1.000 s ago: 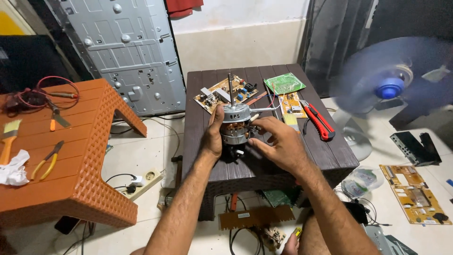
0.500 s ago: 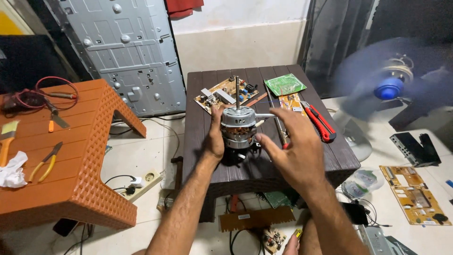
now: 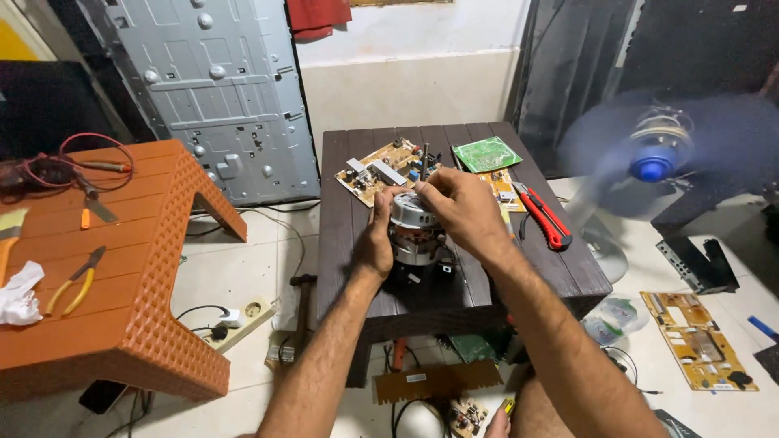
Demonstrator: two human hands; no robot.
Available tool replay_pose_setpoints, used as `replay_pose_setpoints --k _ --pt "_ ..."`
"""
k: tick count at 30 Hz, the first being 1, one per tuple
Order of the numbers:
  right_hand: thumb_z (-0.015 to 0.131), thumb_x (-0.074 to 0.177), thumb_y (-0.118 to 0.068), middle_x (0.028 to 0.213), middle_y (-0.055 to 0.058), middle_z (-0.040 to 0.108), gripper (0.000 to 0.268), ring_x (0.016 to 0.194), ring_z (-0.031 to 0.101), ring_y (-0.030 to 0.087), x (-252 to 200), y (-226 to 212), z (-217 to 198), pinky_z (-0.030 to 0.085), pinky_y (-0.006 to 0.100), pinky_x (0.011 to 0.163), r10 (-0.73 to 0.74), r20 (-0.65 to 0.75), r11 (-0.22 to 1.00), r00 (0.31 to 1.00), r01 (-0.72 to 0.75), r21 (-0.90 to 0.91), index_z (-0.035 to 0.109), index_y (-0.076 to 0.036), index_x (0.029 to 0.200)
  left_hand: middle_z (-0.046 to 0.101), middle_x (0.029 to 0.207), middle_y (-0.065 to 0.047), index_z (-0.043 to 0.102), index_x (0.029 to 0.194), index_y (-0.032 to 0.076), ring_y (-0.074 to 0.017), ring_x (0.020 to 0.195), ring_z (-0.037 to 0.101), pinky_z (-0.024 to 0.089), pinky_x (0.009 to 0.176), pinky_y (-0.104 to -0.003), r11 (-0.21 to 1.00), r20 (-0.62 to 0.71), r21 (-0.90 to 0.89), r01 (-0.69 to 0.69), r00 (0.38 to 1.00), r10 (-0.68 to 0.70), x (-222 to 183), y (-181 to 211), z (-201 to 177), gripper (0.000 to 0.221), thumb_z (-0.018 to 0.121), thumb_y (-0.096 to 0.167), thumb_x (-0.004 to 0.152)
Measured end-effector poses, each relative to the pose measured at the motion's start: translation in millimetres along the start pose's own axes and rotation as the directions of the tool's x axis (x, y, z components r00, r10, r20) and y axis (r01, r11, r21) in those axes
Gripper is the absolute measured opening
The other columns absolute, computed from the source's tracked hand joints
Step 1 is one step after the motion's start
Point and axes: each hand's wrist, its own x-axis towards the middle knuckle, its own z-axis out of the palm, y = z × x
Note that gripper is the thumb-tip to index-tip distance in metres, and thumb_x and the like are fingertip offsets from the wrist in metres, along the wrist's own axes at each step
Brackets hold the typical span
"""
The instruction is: Assembling and inspecting a small electric motor on a repair bench, including using a screwdriver to secure components.
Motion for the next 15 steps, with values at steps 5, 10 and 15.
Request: replay_pose_setpoints --k 5,10,15 --pt "0.067 0.091 -0.043 0.075 0.011 0.073 0.030 0.081 0.072 0.032 4 9 4 0.053 0.043 0.075 -0.034 -0.031 0.999 0.999 0.035 0.024 0.077 -0.015 0.088 0.064 0.123 -0.015 0.062 0.128 0.024 -0.0260 0.110 0.061 0.049 0.099 -0.039 1.000 0.040 -0.016 -0.009 0.999 0.009 6 -7 1 0.081 0.017 0.080 0.092" --pt "0.067 0.095 -0.041 0.079 0.015 0.071 0.030 0.083 0.071 0.033 2 14 14 0.053 0.045 0.075 -0.055 -0.072 0.996 0.996 0.059 0.060 0.075 -0.012 0.091 0.065 0.124 -0.015 0.063 0.129 0.026 -0.0265 0.106 0.063 0.052 0.096 -0.039 1.000 0.036 -0.011 0.018 0.999 -0.018 11 -15 0 0.080 0.019 0.081 0.091" --pt "0.069 0.091 -0.052 0.113 0.023 0.074 0.054 0.113 0.069 0.042 -14 -13 0 0.056 0.053 0.093 -0.094 0.087 0.987 0.992 0.082 0.135 0.067 -0.002 0.110 0.067 0.124 -0.023 0.059 0.134 0.033 -0.0428 0.117 0.064 0.045 0.104 -0.046 0.981 -0.071 0.088 0.173 0.983 -0.168 -6 12 -6 0.081 0.019 0.083 0.086"
